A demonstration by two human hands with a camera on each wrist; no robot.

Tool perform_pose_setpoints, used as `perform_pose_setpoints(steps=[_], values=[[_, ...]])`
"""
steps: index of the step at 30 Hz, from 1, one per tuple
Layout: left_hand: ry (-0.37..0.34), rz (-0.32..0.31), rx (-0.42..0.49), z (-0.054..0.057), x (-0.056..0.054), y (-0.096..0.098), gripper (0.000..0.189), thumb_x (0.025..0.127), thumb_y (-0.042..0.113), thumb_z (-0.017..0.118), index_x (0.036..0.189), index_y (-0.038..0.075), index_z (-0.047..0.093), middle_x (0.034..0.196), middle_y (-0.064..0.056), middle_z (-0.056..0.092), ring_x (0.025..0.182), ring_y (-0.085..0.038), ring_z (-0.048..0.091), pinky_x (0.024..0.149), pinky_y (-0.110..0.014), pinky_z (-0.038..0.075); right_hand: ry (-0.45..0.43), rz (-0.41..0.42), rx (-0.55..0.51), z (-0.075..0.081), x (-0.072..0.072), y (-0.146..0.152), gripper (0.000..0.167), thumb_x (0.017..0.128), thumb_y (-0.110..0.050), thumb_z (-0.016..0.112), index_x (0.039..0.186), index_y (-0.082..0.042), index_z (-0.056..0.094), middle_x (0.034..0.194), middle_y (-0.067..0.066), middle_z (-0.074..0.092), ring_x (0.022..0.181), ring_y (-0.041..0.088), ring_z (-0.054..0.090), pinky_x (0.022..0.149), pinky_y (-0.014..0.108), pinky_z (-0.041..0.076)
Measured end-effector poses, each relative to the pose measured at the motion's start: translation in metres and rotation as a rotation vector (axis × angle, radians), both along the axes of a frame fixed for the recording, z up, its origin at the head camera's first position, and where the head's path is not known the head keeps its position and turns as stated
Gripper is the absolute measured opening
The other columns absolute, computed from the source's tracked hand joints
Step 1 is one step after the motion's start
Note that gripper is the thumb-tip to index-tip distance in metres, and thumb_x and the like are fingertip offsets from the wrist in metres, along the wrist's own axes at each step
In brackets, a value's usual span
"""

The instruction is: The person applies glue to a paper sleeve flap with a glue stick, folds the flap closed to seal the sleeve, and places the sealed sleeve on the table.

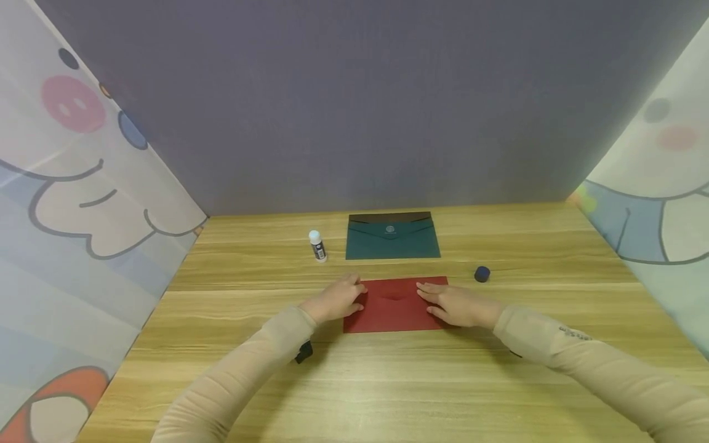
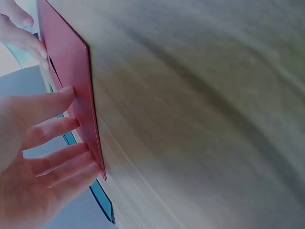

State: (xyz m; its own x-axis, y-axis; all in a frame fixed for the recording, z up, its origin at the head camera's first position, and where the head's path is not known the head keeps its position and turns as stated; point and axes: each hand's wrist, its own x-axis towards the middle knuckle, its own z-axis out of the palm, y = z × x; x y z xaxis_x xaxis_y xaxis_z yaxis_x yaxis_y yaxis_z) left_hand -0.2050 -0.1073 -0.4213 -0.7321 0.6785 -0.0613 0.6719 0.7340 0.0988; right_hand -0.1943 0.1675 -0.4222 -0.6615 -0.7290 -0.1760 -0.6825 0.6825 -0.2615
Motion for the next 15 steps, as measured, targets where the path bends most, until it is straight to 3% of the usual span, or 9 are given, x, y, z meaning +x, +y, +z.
perform_pose_setpoints(steps=[6,15], values=[[-0.004,0.007,0.003,-0.002,-0.002,0.001,0.032,0.079,0.02,0.067,0.105,0.002,0.062,0.098,-0.011,0.052,0.091,-0.021,0.05,0.079,-0.03,0.046,-0.046,0.008,0.002,0.001,0.002,-0.011,0.043,0.094,-0.021,0.042,0.133,-0.004,0.038,0.141,0.012,0.03,0.128,0.028,0.027,0.1,0.043,0.03],[0.007,0.01,-0.008,-0.003,-0.003,0.002,0.032,0.078,0.021,0.068,0.105,0.003,0.063,0.096,-0.009,0.052,0.089,-0.02,0.05,0.077,-0.029,0.047,-0.027,0.019,0.07,0.003,0.002,-0.044,0.044,0.093,-0.025,0.043,0.133,-0.008,0.04,0.141,0.005,0.032,0.128,0.022,0.029,0.1,0.039,0.032]])
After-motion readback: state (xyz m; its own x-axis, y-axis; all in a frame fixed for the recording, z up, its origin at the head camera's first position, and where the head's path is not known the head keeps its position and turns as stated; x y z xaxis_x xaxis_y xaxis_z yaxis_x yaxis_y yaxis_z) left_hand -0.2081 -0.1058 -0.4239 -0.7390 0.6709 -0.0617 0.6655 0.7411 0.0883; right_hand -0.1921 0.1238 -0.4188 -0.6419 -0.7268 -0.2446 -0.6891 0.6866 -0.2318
